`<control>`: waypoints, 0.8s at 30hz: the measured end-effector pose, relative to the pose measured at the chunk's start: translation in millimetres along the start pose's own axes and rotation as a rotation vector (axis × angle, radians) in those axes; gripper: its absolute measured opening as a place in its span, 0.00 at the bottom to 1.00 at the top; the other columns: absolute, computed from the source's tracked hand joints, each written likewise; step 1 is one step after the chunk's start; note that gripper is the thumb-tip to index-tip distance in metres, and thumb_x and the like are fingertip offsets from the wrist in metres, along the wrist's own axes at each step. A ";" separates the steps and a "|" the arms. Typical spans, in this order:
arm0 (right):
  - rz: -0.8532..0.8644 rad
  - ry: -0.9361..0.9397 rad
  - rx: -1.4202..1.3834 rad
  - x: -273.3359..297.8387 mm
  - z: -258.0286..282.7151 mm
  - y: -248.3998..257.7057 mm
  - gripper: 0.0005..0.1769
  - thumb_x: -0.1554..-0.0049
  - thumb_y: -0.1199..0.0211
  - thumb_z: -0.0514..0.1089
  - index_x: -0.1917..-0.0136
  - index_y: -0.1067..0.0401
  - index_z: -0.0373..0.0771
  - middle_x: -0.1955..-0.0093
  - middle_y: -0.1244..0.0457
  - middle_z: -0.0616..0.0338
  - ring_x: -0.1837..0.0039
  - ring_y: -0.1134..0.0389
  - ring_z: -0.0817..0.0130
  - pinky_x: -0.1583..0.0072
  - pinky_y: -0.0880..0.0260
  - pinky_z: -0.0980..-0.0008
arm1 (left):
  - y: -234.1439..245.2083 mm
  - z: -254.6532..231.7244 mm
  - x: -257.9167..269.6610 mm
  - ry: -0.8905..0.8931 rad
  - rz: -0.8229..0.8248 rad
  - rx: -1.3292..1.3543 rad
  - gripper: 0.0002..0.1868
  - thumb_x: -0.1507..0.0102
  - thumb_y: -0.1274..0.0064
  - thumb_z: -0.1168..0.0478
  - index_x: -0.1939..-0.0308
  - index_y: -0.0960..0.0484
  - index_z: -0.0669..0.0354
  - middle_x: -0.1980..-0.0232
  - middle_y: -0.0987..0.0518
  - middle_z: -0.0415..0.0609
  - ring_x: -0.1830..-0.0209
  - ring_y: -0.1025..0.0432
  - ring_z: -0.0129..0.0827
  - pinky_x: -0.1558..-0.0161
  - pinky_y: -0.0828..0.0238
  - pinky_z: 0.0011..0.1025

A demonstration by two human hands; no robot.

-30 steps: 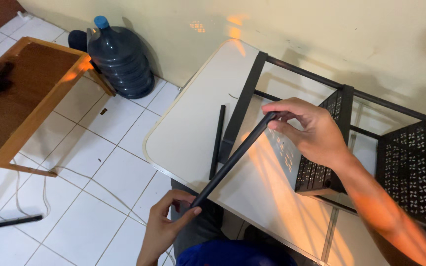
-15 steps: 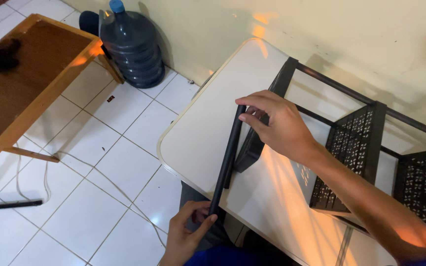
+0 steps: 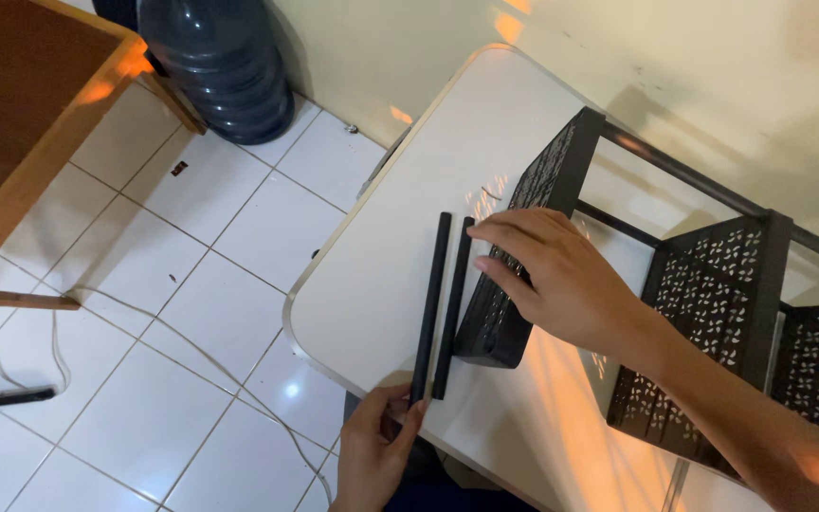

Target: The person disassembles a black perforated metal shelving unit on a white table. They remove several horizontal support bars one by one, placing them on the table, and continue detaching components until the frame is partially dismantled.

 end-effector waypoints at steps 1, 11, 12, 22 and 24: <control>-0.024 0.011 0.026 5.3 -1.1 3.3 0.17 0.40 0.36 0.47 0.41 0.26 0.37 0.40 0.33 0.53 0.35 0.34 0.53 0.34 0.35 0.55 | -1.1 -2.2 -2.7 -0.052 -0.034 -0.033 0.14 0.43 0.34 0.61 0.54 0.13 0.58 0.68 0.16 0.45 0.78 0.28 0.28 0.76 0.34 0.25; -0.091 -0.058 0.097 55.2 -15.1 23.0 0.19 0.44 0.34 0.44 0.39 0.27 0.39 0.36 0.37 0.55 0.33 0.36 0.53 0.29 0.38 0.53 | -14.2 -27.8 -10.2 -0.244 -0.104 -0.432 0.15 0.47 0.33 0.56 0.60 0.15 0.57 0.66 0.18 0.44 0.68 0.20 0.35 0.70 0.24 0.35; -0.081 -0.063 0.079 58.9 -15.3 23.5 0.19 0.43 0.34 0.44 0.39 0.27 0.39 0.36 0.36 0.56 0.34 0.35 0.56 0.29 0.37 0.52 | -15.2 -32.1 -11.7 -0.212 -0.095 -0.494 0.15 0.47 0.33 0.54 0.61 0.15 0.55 0.66 0.19 0.44 0.68 0.21 0.36 0.70 0.25 0.36; -0.035 -0.029 0.048 80.4 -2.8 15.3 0.25 0.46 0.33 0.46 0.36 0.29 0.42 0.34 0.41 0.51 0.35 0.37 0.51 0.37 0.35 0.55 | -31.8 -67.3 -65.0 -0.434 -0.086 -0.515 0.15 0.38 0.39 0.54 0.56 0.19 0.61 0.63 0.21 0.49 0.62 0.24 0.44 0.65 0.26 0.40; -0.038 -0.052 0.047 82.4 -1.3 12.5 0.26 0.46 0.32 0.47 0.35 0.30 0.43 0.33 0.42 0.51 0.35 0.37 0.51 0.37 0.34 0.55 | -37.3 -69.8 -72.3 -0.406 -0.019 -0.565 0.18 0.39 0.38 0.51 0.55 0.21 0.63 0.63 0.21 0.51 0.61 0.24 0.45 0.64 0.26 0.41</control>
Point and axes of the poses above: each hand's wrist, its own x-axis away from the middle knuckle, its own y-axis out of the back of the hand, z = x × y, the point moved 1 cm from there along -x, towards the middle knuckle
